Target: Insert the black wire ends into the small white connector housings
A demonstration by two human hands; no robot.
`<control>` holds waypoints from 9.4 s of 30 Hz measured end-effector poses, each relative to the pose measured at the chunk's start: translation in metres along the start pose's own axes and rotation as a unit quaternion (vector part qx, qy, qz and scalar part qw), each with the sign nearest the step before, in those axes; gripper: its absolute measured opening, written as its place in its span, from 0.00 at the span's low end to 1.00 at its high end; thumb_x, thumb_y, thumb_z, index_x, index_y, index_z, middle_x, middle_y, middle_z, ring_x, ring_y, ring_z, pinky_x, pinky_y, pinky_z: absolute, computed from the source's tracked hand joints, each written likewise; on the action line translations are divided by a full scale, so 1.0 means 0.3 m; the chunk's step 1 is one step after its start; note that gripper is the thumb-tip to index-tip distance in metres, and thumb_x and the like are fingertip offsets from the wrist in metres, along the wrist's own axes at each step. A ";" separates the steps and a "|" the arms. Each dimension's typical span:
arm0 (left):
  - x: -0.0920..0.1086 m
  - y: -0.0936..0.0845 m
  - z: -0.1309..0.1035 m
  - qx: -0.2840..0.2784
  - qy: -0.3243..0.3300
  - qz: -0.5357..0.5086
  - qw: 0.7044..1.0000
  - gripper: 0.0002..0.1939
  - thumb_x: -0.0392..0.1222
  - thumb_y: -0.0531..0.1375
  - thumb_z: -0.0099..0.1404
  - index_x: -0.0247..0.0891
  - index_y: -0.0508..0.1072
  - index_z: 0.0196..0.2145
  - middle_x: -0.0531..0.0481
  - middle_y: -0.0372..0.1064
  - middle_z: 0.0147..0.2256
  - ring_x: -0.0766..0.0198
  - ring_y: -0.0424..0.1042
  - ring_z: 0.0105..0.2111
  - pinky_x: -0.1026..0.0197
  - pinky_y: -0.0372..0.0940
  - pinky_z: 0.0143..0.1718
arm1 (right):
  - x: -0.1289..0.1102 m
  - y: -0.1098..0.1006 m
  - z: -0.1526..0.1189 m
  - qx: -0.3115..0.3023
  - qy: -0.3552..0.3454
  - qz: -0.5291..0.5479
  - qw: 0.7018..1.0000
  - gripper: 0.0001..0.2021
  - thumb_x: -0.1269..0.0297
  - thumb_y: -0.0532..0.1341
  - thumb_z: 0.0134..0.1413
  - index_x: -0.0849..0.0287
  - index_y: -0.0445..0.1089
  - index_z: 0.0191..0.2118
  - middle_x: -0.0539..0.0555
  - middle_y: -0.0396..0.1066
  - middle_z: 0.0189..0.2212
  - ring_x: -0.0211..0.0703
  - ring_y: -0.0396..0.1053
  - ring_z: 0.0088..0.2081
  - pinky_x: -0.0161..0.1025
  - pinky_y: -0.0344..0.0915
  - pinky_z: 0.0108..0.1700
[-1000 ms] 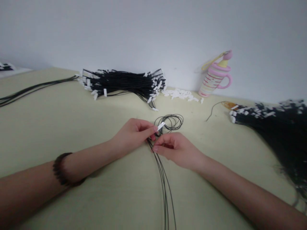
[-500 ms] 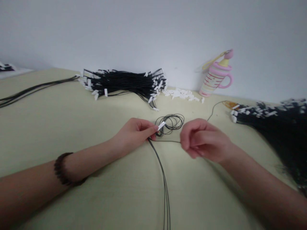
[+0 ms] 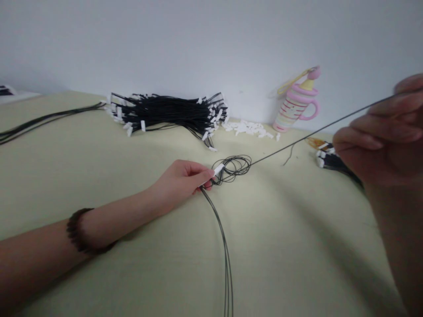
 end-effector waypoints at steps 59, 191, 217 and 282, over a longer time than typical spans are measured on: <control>0.000 -0.011 0.008 0.015 -0.015 -0.065 0.998 0.11 0.48 0.59 0.53 0.37 0.75 0.24 0.52 0.69 0.20 0.69 0.61 0.20 0.67 0.53 0.20 | 0.384 0.230 -0.250 -0.256 -0.140 -0.375 0.880 0.15 0.70 0.53 0.52 0.62 0.53 0.16 0.46 0.51 0.16 0.30 0.51 0.19 0.32 0.47 0.23; 0.000 -0.021 0.019 -0.015 -0.024 -0.004 1.000 0.16 0.51 0.57 0.54 0.35 0.74 0.25 0.51 0.70 0.22 0.69 0.61 0.21 0.67 0.54 0.21 | 0.160 0.072 -0.003 0.001 -0.103 -0.138 0.985 0.05 0.69 0.59 0.49 0.61 0.72 0.28 0.46 0.60 0.14 0.28 0.56 0.17 0.32 0.46 0.19; 0.010 -0.027 0.019 -0.013 -0.038 -0.064 0.997 0.11 0.46 0.60 0.53 0.36 0.74 0.22 0.51 0.70 0.21 0.69 0.62 0.22 0.68 0.55 0.22 | 0.388 0.224 -0.230 -0.221 -0.048 -0.336 0.914 0.10 0.73 0.52 0.48 0.61 0.69 0.23 0.50 0.67 0.21 0.35 0.62 0.24 0.31 0.56 0.27; 0.157 -0.217 -0.049 -0.183 0.151 -0.110 0.965 0.08 0.45 0.61 0.51 0.39 0.76 0.23 0.52 0.67 0.14 0.70 0.60 0.12 0.69 0.55 0.12 | 0.421 0.149 -0.124 -0.303 0.279 0.109 0.905 0.09 0.66 0.65 0.41 0.62 0.70 0.31 0.53 0.73 0.26 0.39 0.72 0.28 0.31 0.65 0.27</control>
Point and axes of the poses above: each hand's wrist, its own z-axis towards the middle knuckle, its own y-axis out of the palm, x = y × z, the point moved 1 cm from there along z, towards the middle knuckle
